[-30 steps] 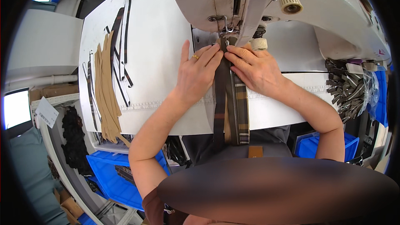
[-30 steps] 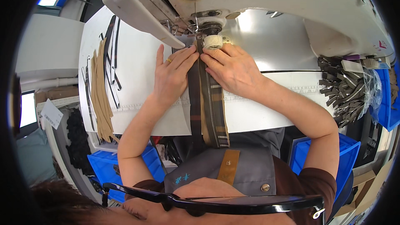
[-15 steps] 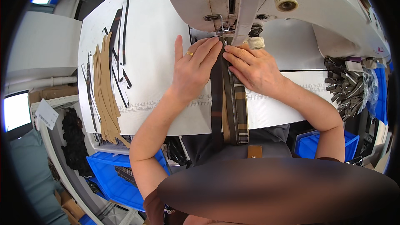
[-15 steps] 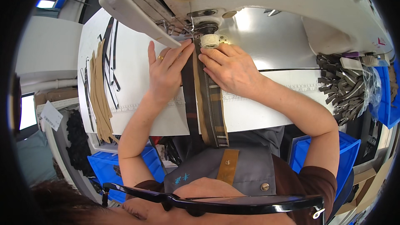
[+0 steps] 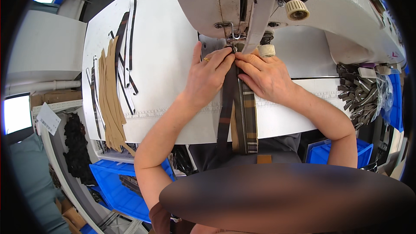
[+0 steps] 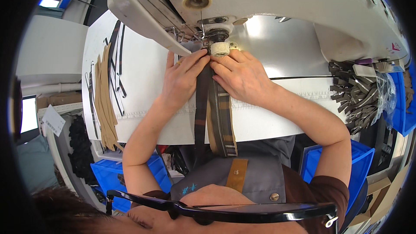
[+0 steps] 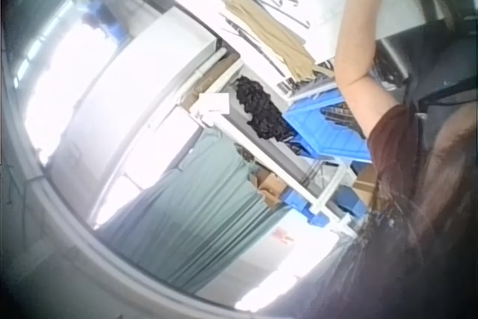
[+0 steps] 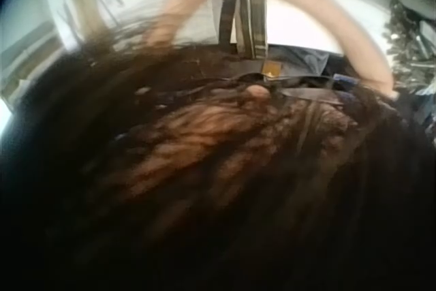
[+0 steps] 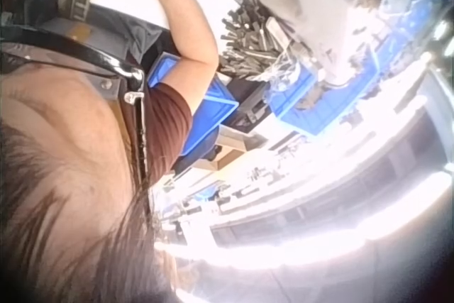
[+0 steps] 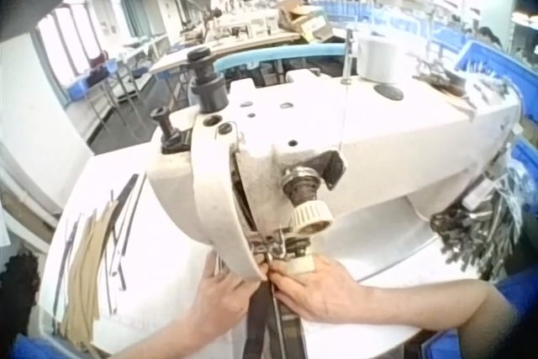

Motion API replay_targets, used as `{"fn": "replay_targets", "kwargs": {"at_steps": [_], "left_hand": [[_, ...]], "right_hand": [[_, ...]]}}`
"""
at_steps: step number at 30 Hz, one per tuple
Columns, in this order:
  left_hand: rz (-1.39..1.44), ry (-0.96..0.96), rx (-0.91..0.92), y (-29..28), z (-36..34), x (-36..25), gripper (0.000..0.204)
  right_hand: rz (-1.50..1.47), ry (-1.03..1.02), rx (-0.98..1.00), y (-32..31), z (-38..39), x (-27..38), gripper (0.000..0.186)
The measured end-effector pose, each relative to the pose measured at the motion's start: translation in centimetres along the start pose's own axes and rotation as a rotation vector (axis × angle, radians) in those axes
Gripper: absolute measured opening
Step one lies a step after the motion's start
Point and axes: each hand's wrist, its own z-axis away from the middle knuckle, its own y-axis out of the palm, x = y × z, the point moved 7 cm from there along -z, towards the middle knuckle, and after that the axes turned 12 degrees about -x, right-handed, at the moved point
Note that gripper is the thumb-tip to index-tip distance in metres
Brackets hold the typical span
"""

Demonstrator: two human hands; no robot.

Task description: Sewing long fabric strips or zipper components together using an industrial sewing machine.

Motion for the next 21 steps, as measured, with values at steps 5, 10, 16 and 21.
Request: {"fn": "replay_targets", "kwargs": {"at_steps": [5,10,16,21], "left_hand": [[0.015,-0.012,-0.006,0.1,0.0,0.3,0.028],[0.028,-0.021,-0.015,0.1,0.0,0.4,0.028],[0.033,-0.02,-0.004,0.1,-0.1,0.2,0.03],[-0.01,-0.02,0.04,0.1,-0.1,-0.5,0.038]], "right_hand": [[0.007,-0.002,0.003,0.1,0.0,0.0,0.031],[0.01,-0.002,0.009,0.1,0.0,0.0,0.031],[-0.031,0.001,-0.008,0.2,0.2,-0.2,0.033],[-0.113,0.154,0.012,0.3,0.7,-1.6,0.034]]}}
